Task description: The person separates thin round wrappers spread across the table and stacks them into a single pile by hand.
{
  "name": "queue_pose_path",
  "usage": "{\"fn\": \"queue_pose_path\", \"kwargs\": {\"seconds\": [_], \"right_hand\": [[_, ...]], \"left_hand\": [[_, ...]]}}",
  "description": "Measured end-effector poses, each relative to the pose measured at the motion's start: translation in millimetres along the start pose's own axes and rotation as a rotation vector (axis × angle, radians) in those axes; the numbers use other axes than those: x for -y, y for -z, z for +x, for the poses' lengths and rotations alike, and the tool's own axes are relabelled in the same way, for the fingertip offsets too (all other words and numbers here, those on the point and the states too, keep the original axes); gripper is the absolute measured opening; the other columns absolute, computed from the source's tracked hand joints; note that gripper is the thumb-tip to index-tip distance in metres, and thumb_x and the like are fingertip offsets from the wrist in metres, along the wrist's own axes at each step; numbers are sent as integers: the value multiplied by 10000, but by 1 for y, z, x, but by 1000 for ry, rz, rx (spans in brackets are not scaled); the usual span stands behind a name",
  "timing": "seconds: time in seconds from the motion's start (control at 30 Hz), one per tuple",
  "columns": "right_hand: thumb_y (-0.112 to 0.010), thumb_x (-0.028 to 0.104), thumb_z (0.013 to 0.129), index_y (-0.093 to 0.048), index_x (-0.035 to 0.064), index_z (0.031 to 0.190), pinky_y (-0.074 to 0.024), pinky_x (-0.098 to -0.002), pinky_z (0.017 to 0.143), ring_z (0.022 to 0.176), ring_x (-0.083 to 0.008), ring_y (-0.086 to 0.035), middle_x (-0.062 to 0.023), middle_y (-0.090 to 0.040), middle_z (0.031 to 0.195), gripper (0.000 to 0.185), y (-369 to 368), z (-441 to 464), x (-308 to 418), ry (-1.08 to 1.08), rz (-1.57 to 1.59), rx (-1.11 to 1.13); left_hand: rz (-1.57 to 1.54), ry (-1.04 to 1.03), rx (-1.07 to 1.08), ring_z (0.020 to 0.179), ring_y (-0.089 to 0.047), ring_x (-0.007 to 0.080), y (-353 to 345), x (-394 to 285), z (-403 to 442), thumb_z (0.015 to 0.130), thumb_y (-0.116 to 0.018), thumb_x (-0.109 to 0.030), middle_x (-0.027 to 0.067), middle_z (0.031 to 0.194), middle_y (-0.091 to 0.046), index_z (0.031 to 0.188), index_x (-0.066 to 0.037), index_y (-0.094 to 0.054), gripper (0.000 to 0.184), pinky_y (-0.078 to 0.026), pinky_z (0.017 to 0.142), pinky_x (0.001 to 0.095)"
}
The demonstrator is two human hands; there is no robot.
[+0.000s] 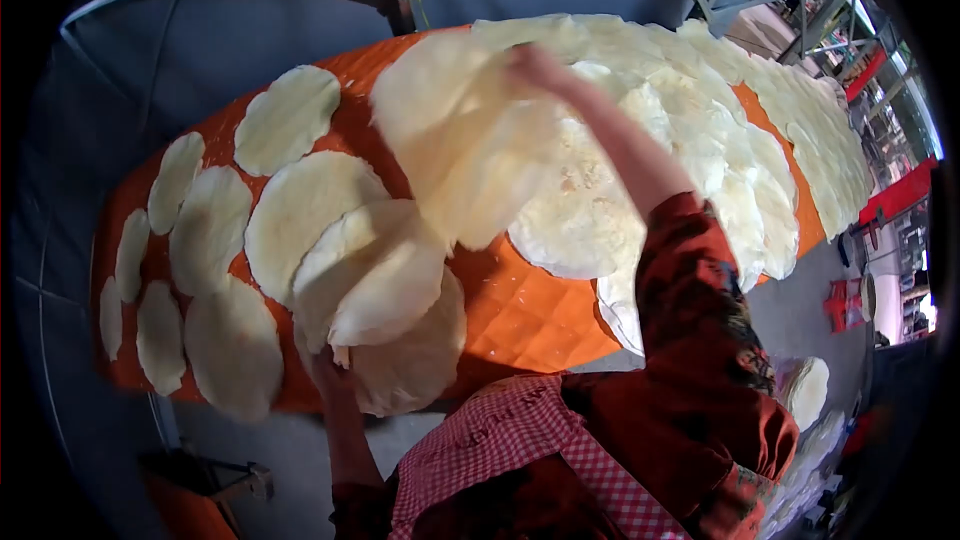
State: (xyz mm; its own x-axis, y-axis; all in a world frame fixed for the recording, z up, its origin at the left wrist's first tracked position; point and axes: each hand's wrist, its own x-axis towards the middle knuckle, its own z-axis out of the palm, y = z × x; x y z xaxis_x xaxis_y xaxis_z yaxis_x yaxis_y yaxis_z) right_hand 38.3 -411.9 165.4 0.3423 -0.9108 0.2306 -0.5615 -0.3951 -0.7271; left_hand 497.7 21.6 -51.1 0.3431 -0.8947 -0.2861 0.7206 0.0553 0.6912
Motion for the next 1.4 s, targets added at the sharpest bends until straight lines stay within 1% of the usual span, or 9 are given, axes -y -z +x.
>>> {"fn": "queue_pose_path", "kwargs": {"seconds": [0.13, 0.23, 0.37, 0.47, 0.53, 0.7, 0.87, 1.1, 1.4], "right_hand": [[-607, 163, 766, -614, 3, 1035, -483, -359, 721, 821, -188, -614, -102, -657, 905, 313, 91, -21, -95, -183, -240, -107], [-651, 153, 742, -498, 48, 1195, -473, -413, 847, 1030, -348, -586, -222, -607, 1101, 489, 74, -61, -108, -573, -540, -305], [-546, 60, 826, -612, 49, 1064, -487, -334, 742, 812, -226, -625, -123, -665, 956, 247, -46, -117, -127, -286, -195, -242], [-584, 91, 811, -605, 31, 1104, -506, -352, 760, 858, -271, -636, -133, -649, 993, 299, -143, -190, -11, 146, 103, 113], [-627, 213, 830, -570, 33, 1170, -481, -362, 860, 1015, -295, -592, -168, -590, 1147, 388, -168, -210, 94, -249, 292, 441], [-652, 475, 778, -378, 14, 1336, -345, -415, 1028, 1262, -377, -373, -223, -390, 1362, 774, -232, -228, 237, 204, 335, 279], [-694, 484, 699, -314, 19, 1374, -294, -532, 1036, 1341, -398, -245, -229, -243, 1451, 903, -329, -257, 321, 248, 10, 281], [-681, 327, 783, -379, 31, 1347, -391, -375, 994, 1201, -341, -467, -207, -437, 1338, 705, -475, -289, 340, -102, 209, 426], [-539, 261, 922, -580, -15, 1159, -441, -316, 898, 999, -205, -578, -153, -631, 1083, 366, -487, -286, 332, -304, 413, 325]], "left_hand": [[250, 63, -407, 997, -579, 220, -63, -20, -36, 807, -582, -16, 99, 1135, -579, 1237, -48, -492, 440, -498, 809, 333], [171, 60, -252, 1119, -500, 245, -37, -14, -41, 770, -581, -25, 93, 1213, -514, 1302, -102, -429, 558, -436, 925, 395], [209, 92, -132, 1190, -437, 257, -124, -31, -51, 768, -541, -15, 83, 1298, -439, 1367, -100, -342, 637, -406, 964, 417], [270, 75, -85, 1135, -477, 263, -145, -36, -38, 802, -552, -42, 97, 1241, -483, 1312, -41, -397, 533, -418, 944, 407], [297, 119, -76, 1075, -514, 253, -140, -41, -16, 808, -583, -58, 108, 1157, -534, 1243, -20, -462, 453, -426, 924, 388], [270, 35, 108, 1133, -501, 236, -180, -95, -12, 861, -541, -118, 109, 1208, -527, 1256, -36, -463, 411, -415, 955, 386], [101, 235, 146, 1169, -477, 250, -67, -143, -13, 878, -515, -162, 113, 1263, -491, 1304, -52, -411, 452, -394, 976, 414], [-209, 441, 407, 1033, -540, 214, 82, -163, -12, 956, -346, -475, 68, 1103, -581, 1126, -74, -528, 472, -454, 827, 373], [-78, 414, 298, 1027, -546, 189, 95, -159, -5, 904, -569, -246, 61, 1103, -543, 1119, -95, -479, 278, -492, 831, 394]]}}
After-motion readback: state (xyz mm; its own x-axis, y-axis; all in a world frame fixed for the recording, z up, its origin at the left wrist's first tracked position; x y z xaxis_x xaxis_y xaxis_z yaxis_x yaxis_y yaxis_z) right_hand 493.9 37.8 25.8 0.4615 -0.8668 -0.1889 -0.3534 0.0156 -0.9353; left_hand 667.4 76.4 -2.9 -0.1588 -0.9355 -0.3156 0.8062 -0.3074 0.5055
